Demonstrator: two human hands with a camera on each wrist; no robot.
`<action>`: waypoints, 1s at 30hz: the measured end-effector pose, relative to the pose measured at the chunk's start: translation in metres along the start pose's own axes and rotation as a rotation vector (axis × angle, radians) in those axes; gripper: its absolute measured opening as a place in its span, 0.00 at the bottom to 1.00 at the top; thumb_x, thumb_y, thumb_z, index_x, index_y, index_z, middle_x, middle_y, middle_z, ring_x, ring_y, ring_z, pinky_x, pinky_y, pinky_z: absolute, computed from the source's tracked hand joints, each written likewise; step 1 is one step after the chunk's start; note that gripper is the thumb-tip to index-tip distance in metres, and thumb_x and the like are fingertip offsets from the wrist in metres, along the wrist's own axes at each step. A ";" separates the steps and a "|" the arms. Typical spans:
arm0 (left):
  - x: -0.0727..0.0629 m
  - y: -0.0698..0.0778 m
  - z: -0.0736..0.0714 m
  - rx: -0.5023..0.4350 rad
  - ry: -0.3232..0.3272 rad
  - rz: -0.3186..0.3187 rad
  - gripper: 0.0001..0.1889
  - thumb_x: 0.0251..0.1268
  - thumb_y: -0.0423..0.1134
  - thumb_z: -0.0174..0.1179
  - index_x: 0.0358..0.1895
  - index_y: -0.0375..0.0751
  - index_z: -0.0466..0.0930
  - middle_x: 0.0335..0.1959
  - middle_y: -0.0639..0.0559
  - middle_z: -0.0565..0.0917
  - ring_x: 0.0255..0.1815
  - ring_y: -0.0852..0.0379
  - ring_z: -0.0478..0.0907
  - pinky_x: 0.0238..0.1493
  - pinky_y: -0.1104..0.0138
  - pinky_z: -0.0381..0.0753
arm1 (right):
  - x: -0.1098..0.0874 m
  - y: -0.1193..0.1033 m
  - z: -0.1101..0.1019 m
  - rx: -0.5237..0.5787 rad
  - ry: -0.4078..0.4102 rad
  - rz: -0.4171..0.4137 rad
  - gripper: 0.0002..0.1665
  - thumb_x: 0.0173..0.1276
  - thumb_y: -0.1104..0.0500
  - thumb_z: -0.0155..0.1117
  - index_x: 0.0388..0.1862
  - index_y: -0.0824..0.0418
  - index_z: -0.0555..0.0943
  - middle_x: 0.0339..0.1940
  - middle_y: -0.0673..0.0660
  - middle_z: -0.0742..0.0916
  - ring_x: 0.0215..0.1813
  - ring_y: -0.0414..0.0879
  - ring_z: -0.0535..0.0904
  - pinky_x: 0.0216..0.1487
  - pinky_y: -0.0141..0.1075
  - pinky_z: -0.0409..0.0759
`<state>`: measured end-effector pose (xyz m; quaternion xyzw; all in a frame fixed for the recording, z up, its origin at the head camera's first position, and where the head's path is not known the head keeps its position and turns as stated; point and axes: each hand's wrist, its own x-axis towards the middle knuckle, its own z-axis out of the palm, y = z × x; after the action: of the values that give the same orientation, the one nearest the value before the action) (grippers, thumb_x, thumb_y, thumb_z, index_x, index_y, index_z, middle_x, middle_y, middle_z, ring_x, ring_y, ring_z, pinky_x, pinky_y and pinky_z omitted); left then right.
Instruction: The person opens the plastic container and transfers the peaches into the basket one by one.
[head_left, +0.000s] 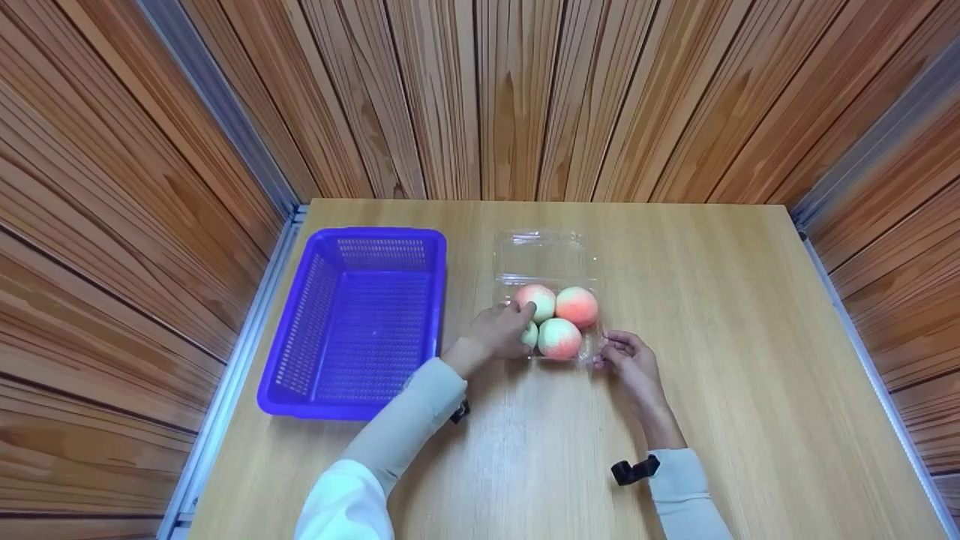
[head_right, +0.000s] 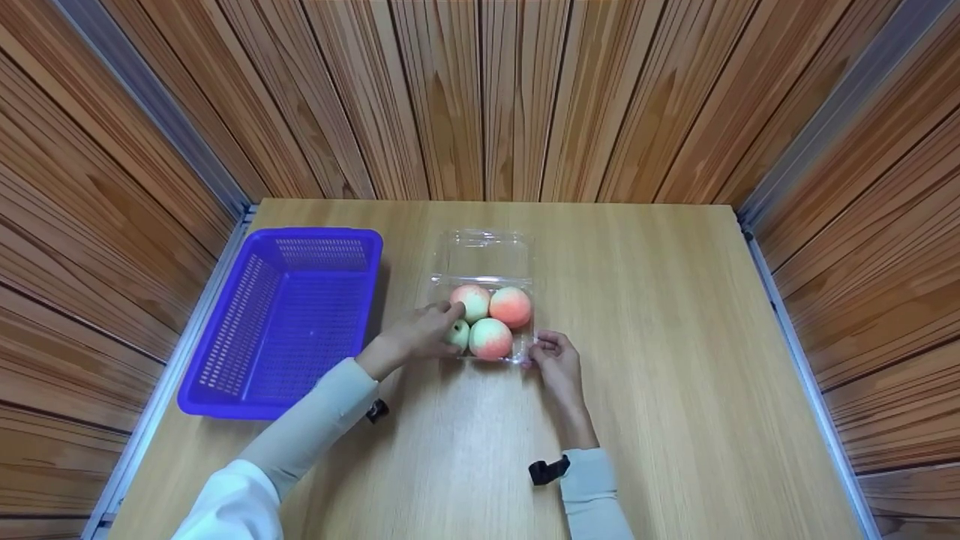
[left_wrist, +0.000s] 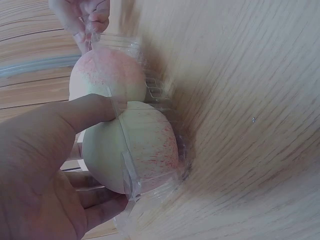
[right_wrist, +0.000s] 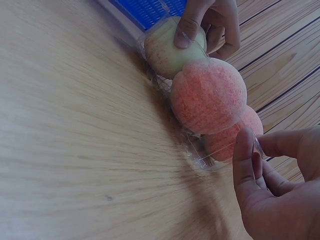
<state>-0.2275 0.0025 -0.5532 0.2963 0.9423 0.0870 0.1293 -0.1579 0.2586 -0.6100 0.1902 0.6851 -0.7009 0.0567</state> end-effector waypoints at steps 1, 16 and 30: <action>0.000 0.000 0.000 -0.004 0.000 -0.001 0.34 0.69 0.49 0.70 0.73 0.43 0.69 0.61 0.38 0.84 0.54 0.46 0.85 0.55 0.54 0.88 | 0.000 0.000 0.000 -0.001 0.000 0.002 0.24 0.79 0.67 0.60 0.70 0.72 0.71 0.47 0.53 0.83 0.39 0.38 0.85 0.47 0.32 0.88; -0.002 0.000 -0.001 -0.068 -0.012 0.001 0.37 0.71 0.47 0.69 0.78 0.43 0.66 0.67 0.36 0.80 0.62 0.44 0.82 0.64 0.53 0.85 | -0.002 -0.001 0.000 0.024 -0.016 -0.004 0.25 0.79 0.67 0.61 0.70 0.73 0.70 0.48 0.56 0.84 0.40 0.41 0.86 0.48 0.33 0.88; -0.003 -0.002 -0.001 -0.058 -0.012 0.024 0.34 0.71 0.48 0.70 0.75 0.44 0.67 0.66 0.36 0.80 0.59 0.44 0.83 0.58 0.55 0.87 | -0.001 -0.002 0.001 0.019 -0.004 -0.029 0.23 0.78 0.69 0.59 0.69 0.74 0.71 0.47 0.56 0.83 0.37 0.38 0.86 0.44 0.29 0.87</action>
<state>-0.2269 -0.0009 -0.5520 0.3043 0.9350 0.1138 0.1422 -0.1579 0.2572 -0.6080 0.1796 0.6808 -0.7086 0.0461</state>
